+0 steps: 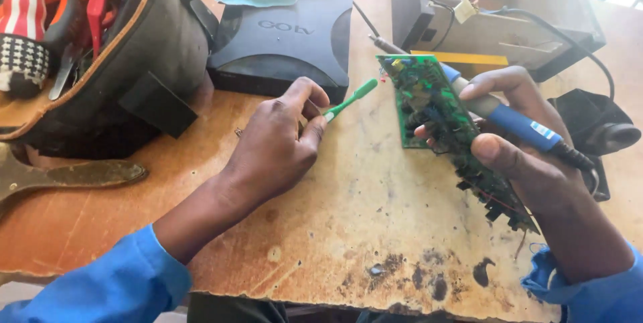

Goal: A person performs electronics repair by inspecting, cleaning, and soldering components on a circuit board.

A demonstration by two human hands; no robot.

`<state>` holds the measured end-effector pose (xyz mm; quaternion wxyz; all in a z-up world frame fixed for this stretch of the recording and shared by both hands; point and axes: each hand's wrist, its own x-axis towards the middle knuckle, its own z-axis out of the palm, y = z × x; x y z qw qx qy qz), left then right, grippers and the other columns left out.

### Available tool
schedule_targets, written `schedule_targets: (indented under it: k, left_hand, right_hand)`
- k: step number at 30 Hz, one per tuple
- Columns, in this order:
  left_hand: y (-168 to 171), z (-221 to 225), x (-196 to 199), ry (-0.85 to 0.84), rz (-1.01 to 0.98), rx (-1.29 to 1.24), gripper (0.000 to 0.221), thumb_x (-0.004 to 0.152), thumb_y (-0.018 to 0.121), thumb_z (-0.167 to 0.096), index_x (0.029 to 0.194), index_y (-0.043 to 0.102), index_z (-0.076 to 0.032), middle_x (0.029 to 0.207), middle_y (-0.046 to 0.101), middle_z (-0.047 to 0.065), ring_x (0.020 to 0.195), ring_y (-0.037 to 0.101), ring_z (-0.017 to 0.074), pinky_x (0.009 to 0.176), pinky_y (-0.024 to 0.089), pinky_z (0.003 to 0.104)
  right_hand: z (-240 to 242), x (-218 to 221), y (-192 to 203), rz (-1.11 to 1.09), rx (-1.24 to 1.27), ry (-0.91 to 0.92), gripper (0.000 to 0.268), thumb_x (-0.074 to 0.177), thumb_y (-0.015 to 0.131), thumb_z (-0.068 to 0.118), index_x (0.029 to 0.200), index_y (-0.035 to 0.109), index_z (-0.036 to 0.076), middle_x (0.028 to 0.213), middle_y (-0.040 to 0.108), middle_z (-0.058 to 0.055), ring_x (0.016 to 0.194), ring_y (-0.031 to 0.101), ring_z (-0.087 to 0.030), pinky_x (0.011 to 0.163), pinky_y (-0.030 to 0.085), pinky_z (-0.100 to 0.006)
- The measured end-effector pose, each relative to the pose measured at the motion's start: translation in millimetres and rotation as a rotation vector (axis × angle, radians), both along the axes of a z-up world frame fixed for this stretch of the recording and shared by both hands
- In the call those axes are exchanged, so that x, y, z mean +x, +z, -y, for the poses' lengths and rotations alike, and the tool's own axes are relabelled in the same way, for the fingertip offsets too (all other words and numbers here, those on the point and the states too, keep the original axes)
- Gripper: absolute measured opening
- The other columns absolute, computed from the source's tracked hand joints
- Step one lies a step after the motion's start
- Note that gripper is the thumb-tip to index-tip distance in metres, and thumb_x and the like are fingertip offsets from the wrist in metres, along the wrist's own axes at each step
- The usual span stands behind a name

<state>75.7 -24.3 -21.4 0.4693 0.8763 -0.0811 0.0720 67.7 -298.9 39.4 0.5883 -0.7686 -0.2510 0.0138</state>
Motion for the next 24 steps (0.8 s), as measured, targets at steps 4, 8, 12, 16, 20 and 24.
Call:
schedule_targets:
  k: [4,8,12,16,20,24]
  left_hand:
    - [-11,-1,17,-0.052,0.007,0.17,0.013,0.091,0.059,-0.014,0.104,0.058,-0.015,0.084,0.076,0.007,0.079,0.068,0.038,0.067,0.047,0.05]
    - [-19,-5,24,-0.064,0.151,0.264,0.009,0.091,0.061,-0.014,0.096,0.054,-0.012,0.085,0.073,0.012,0.076,0.062,0.0461,0.06,0.042,0.055]
    - [-31,-6,24,-0.086,0.234,0.363,0.01,0.09,0.063,-0.012,0.095,0.054,-0.013,0.08,0.065,0.013,0.079,0.061,0.0411,0.062,0.045,0.054]
    - [-32,-5,24,-0.097,0.326,0.41,0.009,0.087,0.062,-0.011,0.096,0.06,-0.01,0.084,0.066,0.011,0.085,0.061,0.0369,0.068,0.048,0.052]
    - [-26,-7,20,-0.088,0.385,0.424,0.012,0.077,0.059,-0.005,0.087,0.057,-0.011,0.084,0.067,0.012,0.086,0.062,0.0377,0.072,0.049,0.05]
    - [0,-19,4,-0.037,0.464,0.384,0.009,0.081,0.061,-0.007,0.089,0.056,-0.009,0.081,0.064,0.011,0.082,0.059,0.0371,0.071,0.047,0.049]
  right_hand:
    - [-5,6,-2,-0.186,0.129,0.068,0.054,0.087,0.068,0.044,0.12,0.046,0.006,0.112,0.074,-0.026,0.096,0.081,-0.042,0.087,0.069,-0.051]
    - [-18,10,3,-0.315,0.255,0.1,0.061,0.088,0.068,0.045,0.124,0.049,0.0,0.113,0.072,-0.036,0.095,0.079,-0.048,0.082,0.066,-0.054]
    - [-16,18,-3,-0.412,0.298,0.152,0.063,0.093,0.07,0.047,0.135,0.05,0.004,0.105,0.074,-0.038,0.089,0.079,-0.046,0.055,0.063,-0.043]
    - [-16,21,-10,-0.435,0.348,0.172,0.059,0.096,0.07,0.043,0.134,0.05,0.003,0.106,0.074,-0.039,0.09,0.079,-0.046,0.052,0.064,-0.042]
    - [-37,5,5,-0.366,0.059,-0.197,0.058,0.082,0.058,0.044,0.125,0.05,0.006,0.101,0.081,-0.037,0.077,0.08,-0.044,0.045,0.06,-0.049]
    - [-48,14,-9,-0.193,0.087,-0.234,0.058,0.077,0.053,0.019,0.13,0.039,0.002,0.108,0.068,-0.038,0.088,0.074,-0.047,0.072,0.065,-0.059]
